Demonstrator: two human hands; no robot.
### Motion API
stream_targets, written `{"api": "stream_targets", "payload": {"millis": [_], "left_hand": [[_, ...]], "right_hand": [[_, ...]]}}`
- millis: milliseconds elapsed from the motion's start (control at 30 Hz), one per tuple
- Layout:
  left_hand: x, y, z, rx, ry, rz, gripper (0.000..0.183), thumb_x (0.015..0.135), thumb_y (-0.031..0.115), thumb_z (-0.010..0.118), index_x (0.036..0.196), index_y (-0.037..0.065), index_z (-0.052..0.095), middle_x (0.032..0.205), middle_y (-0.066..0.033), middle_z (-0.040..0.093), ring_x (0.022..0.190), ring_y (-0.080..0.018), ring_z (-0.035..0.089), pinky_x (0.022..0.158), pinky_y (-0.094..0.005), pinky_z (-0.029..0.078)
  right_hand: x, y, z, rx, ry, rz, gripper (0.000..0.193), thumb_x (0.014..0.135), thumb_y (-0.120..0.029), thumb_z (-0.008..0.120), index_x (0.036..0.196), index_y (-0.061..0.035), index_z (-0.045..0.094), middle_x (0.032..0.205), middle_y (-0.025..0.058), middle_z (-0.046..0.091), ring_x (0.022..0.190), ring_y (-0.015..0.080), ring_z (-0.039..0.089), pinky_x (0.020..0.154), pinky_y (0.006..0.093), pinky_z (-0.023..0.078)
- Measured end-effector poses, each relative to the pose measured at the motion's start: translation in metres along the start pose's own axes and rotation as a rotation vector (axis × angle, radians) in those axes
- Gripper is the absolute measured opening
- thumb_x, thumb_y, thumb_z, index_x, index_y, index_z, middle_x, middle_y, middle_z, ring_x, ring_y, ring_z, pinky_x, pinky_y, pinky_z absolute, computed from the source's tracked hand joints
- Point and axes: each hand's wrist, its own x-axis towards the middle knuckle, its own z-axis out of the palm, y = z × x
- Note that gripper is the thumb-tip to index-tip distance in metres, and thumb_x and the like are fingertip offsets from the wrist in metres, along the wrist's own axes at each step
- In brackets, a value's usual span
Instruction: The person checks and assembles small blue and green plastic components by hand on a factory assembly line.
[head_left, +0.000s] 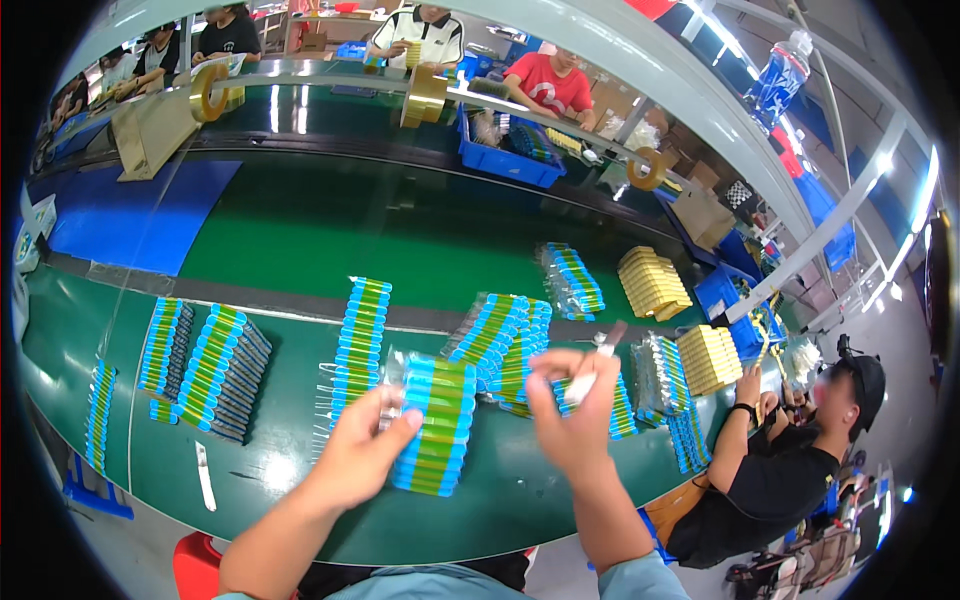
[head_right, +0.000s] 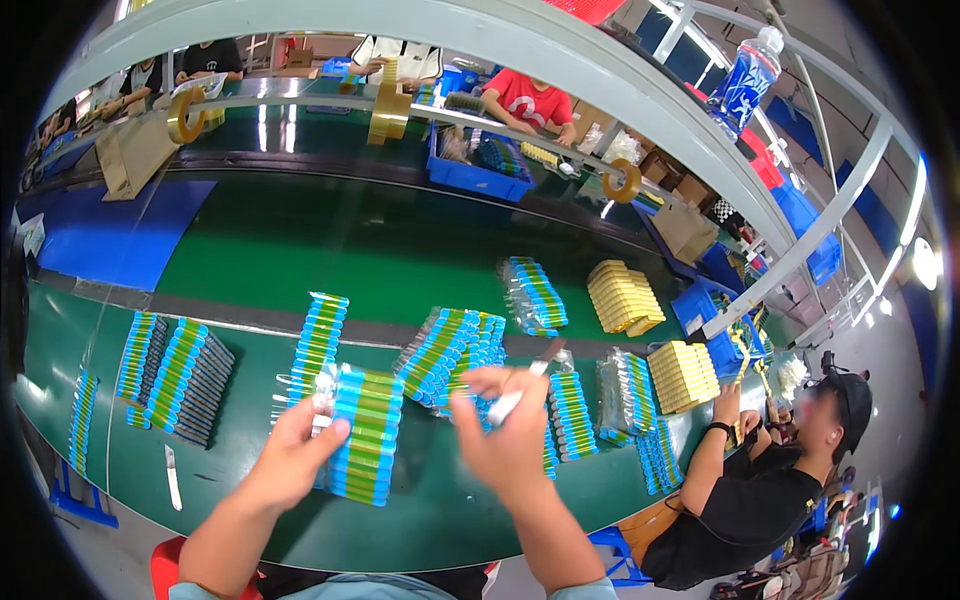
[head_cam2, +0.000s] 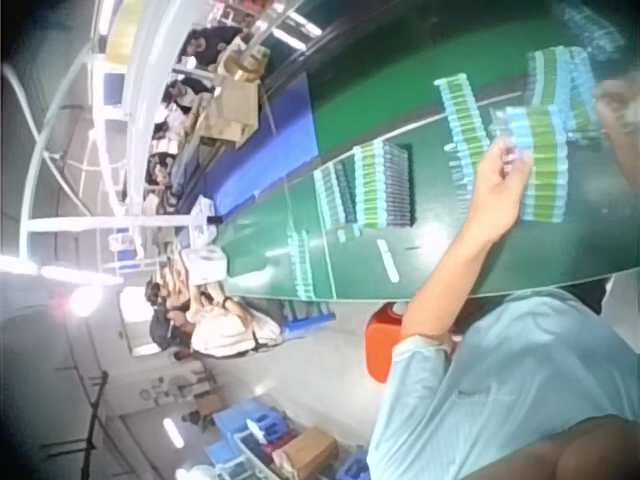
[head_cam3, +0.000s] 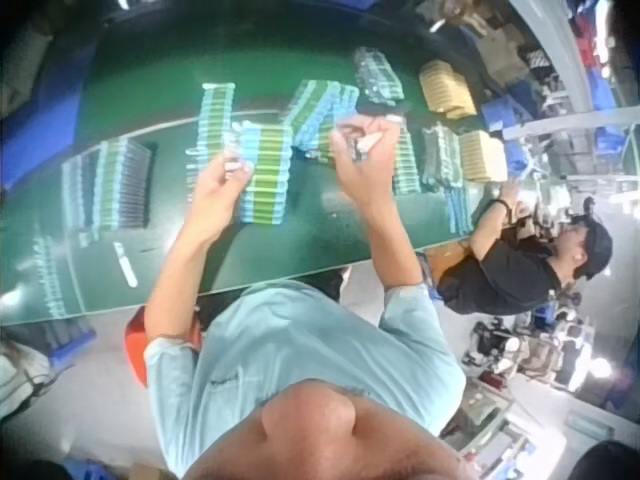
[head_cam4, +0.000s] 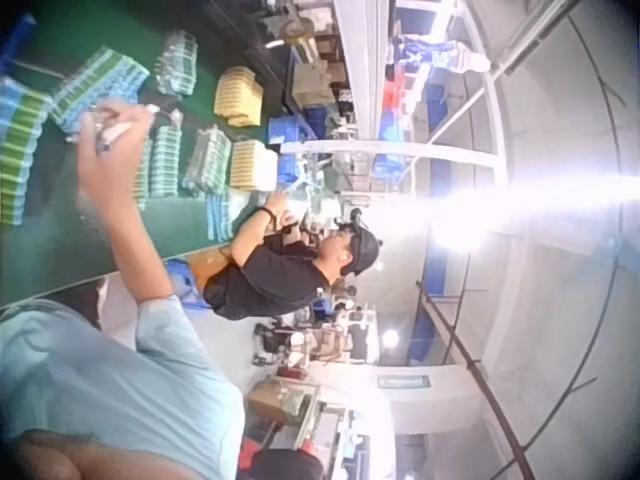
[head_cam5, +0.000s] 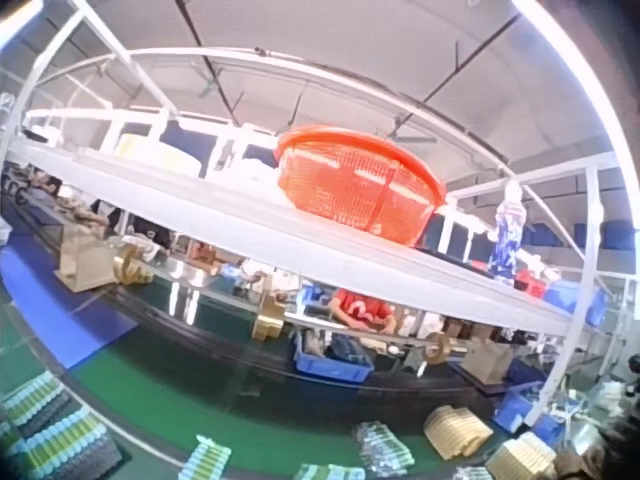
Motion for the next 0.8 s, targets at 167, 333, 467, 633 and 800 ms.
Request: {"api": "stream_targets", "payload": {"millis": [167,333,467,633,800], "left_hand": [[0.115,-0.022,-0.009,0.167,0.092,-0.064,0.019,0.1,0.013,0.062,0.116,0.003,0.058,0.103,-0.0031,0.067,0.093,-0.0104,0.062,0.083,-0.0274,0.051],[0.168,-0.052,0.009,0.155,-0.01,-0.033,0.032,0.094,0.004,0.067,0.123,-0.002,0.054,0.11,-0.0113,0.069,0.1,-0.0157,0.066,0.088,-0.0318,0.054],[0.189,-0.078,0.008,0.636,0.114,0.155,0.04,0.089,0.013,0.074,0.122,-0.002,0.057,0.108,-0.0137,0.07,0.098,-0.0198,0.068,0.086,-0.0348,0.054],[0.19,-0.074,0.023,0.563,0.086,-0.001,0.041,0.091,0.015,0.074,0.123,-0.004,0.057,0.103,-0.0106,0.065,0.094,-0.0174,0.065,0.086,-0.0326,0.053],[0.187,-0.051,0.042,0.453,-0.058,-0.173,0.038,0.096,0.017,0.067,0.124,-0.005,0.055,0.11,-0.0133,0.067,0.1,-0.0192,0.065,0.088,-0.033,0.052]], "right_hand": [[0.041,0.071,0.019,-0.246,-0.027,0.087,0.058,0.085,-0.015,0.077,0.118,0.0025,0.033,0.128,0.0346,0.058,0.114,0.0468,0.06,0.099,0.0472,0.046],[0.026,0.112,0.028,-0.195,-0.072,0.201,0.057,0.086,-0.015,0.077,0.113,0.0008,0.03,0.144,0.0419,0.041,0.133,0.0516,0.046,0.111,0.048,0.037],[0.012,0.13,0.03,-0.05,-0.098,0.223,0.052,0.093,-0.012,0.07,0.115,-0.0038,0.023,0.151,0.0399,0.033,0.141,0.0355,0.04,0.114,0.0413,0.032],[0.001,0.146,0.035,0.194,-0.031,0.216,0.045,0.097,-0.007,0.064,0.113,-0.0065,0.021,0.158,0.0384,0.021,0.148,0.029,0.024,0.118,0.0402,0.02],[-0.007,0.157,0.034,0.38,0.051,0.292,0.037,0.099,-0.001,0.054,0.112,-0.0104,0.021,0.163,0.0323,0.016,0.15,0.0259,0.016,0.119,0.0395,0.013]]}}
